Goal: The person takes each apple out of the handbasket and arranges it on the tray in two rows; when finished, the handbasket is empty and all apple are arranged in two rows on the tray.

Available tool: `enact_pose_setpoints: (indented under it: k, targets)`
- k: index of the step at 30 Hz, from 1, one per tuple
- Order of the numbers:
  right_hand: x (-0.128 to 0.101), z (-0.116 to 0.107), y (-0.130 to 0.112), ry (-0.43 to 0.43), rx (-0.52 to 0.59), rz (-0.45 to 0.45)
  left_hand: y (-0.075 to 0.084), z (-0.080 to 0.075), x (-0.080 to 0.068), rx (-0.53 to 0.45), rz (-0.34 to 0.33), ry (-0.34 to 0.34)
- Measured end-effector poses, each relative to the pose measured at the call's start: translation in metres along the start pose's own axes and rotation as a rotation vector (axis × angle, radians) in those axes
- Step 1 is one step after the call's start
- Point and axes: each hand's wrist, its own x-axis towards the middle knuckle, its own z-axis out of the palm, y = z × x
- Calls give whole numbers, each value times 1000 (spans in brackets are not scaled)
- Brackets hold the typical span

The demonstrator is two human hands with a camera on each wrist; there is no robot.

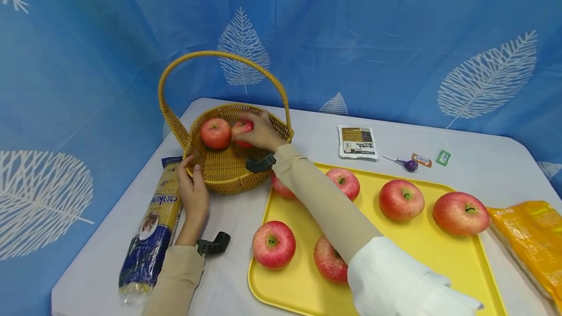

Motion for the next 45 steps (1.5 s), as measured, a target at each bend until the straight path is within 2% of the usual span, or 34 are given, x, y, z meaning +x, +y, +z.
enact_pose_setpoints:
  k: [6,13,21,29,34,45]
  targets:
    - [-1,0,-4,25,91,-3,0,0,3,3,0,6]
    - [-8,-5,-9,35,168,59,1,1,7,-3,-7,-6]
    - [-21,-12,-14,6,242,101,3,2,7,-4,-21,-15]
    - [-29,-14,-21,10,340,43,4,3,8,3,-12,-8]
    - [-39,-19,-28,-14,376,48,2,3,8,0,-12,-10]
    - [-70,-39,-43,-44,388,32,-2,5,8,-7,-17,-2]
